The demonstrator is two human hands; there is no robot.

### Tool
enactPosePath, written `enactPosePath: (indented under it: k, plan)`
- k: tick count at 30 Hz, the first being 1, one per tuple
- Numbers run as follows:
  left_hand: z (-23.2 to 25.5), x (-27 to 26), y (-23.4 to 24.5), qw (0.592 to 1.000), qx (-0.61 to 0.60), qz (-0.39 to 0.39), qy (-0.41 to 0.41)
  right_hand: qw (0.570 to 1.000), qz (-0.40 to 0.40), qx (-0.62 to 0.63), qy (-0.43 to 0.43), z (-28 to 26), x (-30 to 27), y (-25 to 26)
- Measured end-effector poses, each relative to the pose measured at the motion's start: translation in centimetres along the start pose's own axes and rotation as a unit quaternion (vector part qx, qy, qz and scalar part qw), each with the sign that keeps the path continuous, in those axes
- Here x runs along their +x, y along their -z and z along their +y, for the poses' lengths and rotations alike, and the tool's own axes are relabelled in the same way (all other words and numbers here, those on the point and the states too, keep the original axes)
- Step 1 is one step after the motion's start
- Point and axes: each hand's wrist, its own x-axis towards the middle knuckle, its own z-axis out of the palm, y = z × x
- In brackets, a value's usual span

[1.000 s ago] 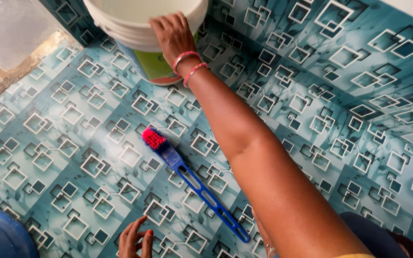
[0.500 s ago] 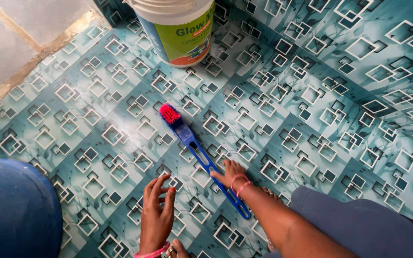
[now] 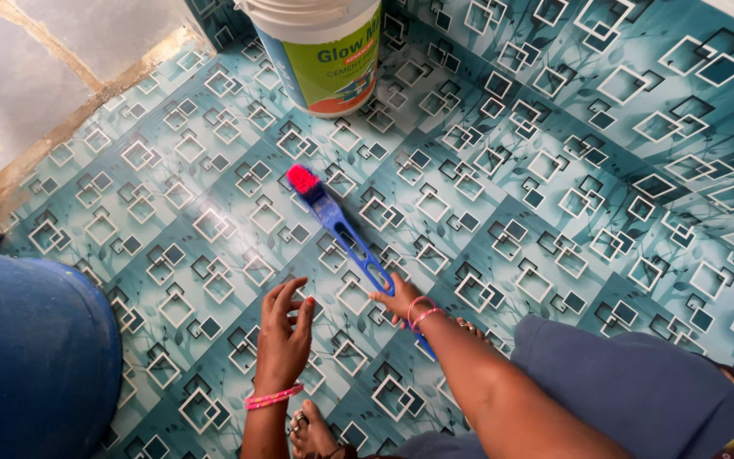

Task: The person scrubs a patterned tiled floor using a long-handled brush with red bristles. They move the brush back and forth across the floor surface, working around a large blue barrel and a white bucket.

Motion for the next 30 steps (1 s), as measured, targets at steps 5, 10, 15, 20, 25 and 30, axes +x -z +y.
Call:
enactPosePath:
  k: [5,10,15,20,25,30]
  plan:
    - [0.2,0.6,-0.9,1.000,0.014,-0.009,0.010,0.997,0.074,-0.030,0.019,-1.7,2.5,1.9]
    - [-0.3,0.6,-0.5,0.999,-0.027,-0.012,-0.030,0.969,0.216,-0.104,0.057,6.5,4.0,4.5]
    - [-0.4,-0.4,0.7,1.000,0.009,-0.013,0.019,0.900,0.411,0.093,-0.114,12.6,2.5,8.4]
    - [0.4,-1.3,1.1,0.999,0.045,0.002,0.009,0.833,0.363,0.403,-0.111,10.4,4.4,11.1]
    - [0.1,-1.5,0.9,0.998,0.065,-0.010,0.015,0.976,0.181,0.108,-0.063,5.0,5.6,5.5]
    - [-0.7,-1.5,1.4,0.996,0.055,-0.011,0.063,0.987,0.039,-0.138,0.075,0.9,5.3,-1.9]
